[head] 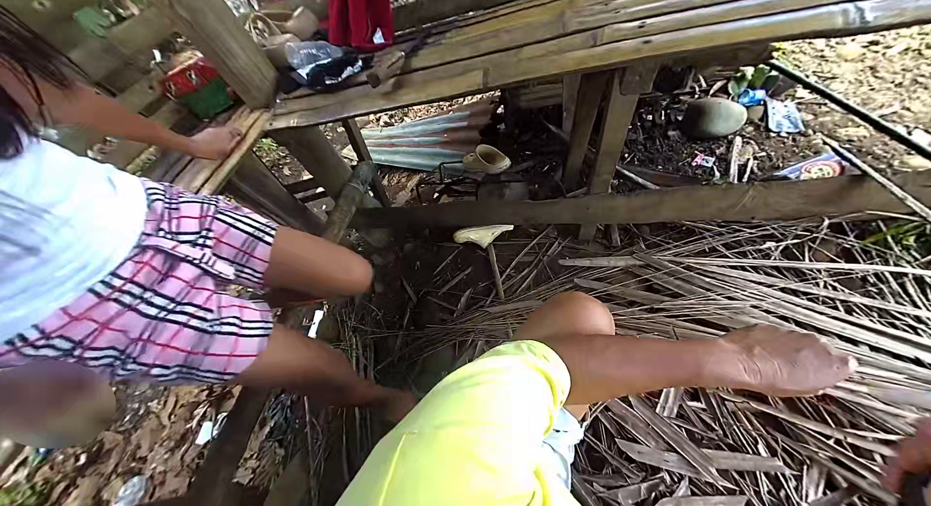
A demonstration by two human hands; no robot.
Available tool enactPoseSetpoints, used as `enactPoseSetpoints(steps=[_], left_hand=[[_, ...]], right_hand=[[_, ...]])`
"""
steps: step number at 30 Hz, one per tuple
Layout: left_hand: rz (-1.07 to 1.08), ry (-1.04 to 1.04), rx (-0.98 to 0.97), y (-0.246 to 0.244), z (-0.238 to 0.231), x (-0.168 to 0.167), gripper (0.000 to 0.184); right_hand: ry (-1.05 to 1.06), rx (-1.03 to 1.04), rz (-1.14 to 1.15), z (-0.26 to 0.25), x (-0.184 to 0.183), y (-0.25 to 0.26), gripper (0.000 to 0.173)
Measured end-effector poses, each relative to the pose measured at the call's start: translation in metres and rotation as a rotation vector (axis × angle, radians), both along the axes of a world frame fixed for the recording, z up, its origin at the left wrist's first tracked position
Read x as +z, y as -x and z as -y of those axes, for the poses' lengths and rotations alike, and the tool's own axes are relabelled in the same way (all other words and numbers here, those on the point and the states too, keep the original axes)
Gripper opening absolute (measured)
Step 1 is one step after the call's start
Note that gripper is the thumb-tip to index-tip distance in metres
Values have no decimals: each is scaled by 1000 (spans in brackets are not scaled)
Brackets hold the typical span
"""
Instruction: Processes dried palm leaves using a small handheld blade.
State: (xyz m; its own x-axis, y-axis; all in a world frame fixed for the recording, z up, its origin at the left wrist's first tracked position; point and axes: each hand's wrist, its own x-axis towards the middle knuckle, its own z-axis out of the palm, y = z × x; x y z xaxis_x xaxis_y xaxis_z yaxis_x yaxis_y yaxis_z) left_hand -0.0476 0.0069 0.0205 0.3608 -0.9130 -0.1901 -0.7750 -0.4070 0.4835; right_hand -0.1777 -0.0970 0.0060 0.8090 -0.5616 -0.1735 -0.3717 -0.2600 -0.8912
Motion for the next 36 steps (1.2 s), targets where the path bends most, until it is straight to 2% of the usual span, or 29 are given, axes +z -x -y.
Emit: enactPoseSetpoints(steps=[3, 4, 6, 8, 9, 12, 15, 17, 19, 20, 22, 24, 26, 31, 36], left_hand=[[-19, -41, -13, 4, -1, 12, 27], [12, -17, -25, 4, 1, 4, 26], [82, 54, -41, 5, 9, -15, 27], [77, 79, -41, 7, 9, -14, 28], [68, 82, -43, 8, 9, -12, 28], [96, 64, -67, 9, 12, -15, 28], [124, 34, -78, 8, 12, -13, 28], [107, 26, -87, 3, 7, -10, 27], [136, 108, -108, -1, 4, -24, 21], [132, 141, -125, -1, -2, -22, 21], [-10, 28, -111, -4, -13, 3, 27], [-121, 15, -61, -15, -13, 0, 30], [-212, 22, -5, -21, -3, -11, 30], [-419, -34, 101, -10, 14, -14, 29], [-714, 39, 155, -4, 19, -19, 24]], right_hand=[[-66, 163, 152, 36, -67, 6, 53], [-72, 172, 177, 44, -72, 7, 53], [-42, 120, 158, 37, -50, 8, 42], [-1, 62, 156, 2, -6, 2, 25], [15, 59, 191, -6, -1, -1, 21], [-40, 264, 183, 33, -36, -1, 36], [-28, 80, 228, 78, -73, 13, 36], [10, -39, 234, 102, -84, 22, 37], [-15, -230, 234, 126, -90, 36, 38], [-9, -342, 236, 131, -81, 42, 37], [-6, -528, 229, 117, -49, 48, 35], [-48, -581, 277, 102, -33, 50, 35], [-102, -473, 327, 81, -35, 49, 40], [-137, -61, 169, 24, -51, 33, 51], [-68, -31, 173, 27, -59, 30, 51]])
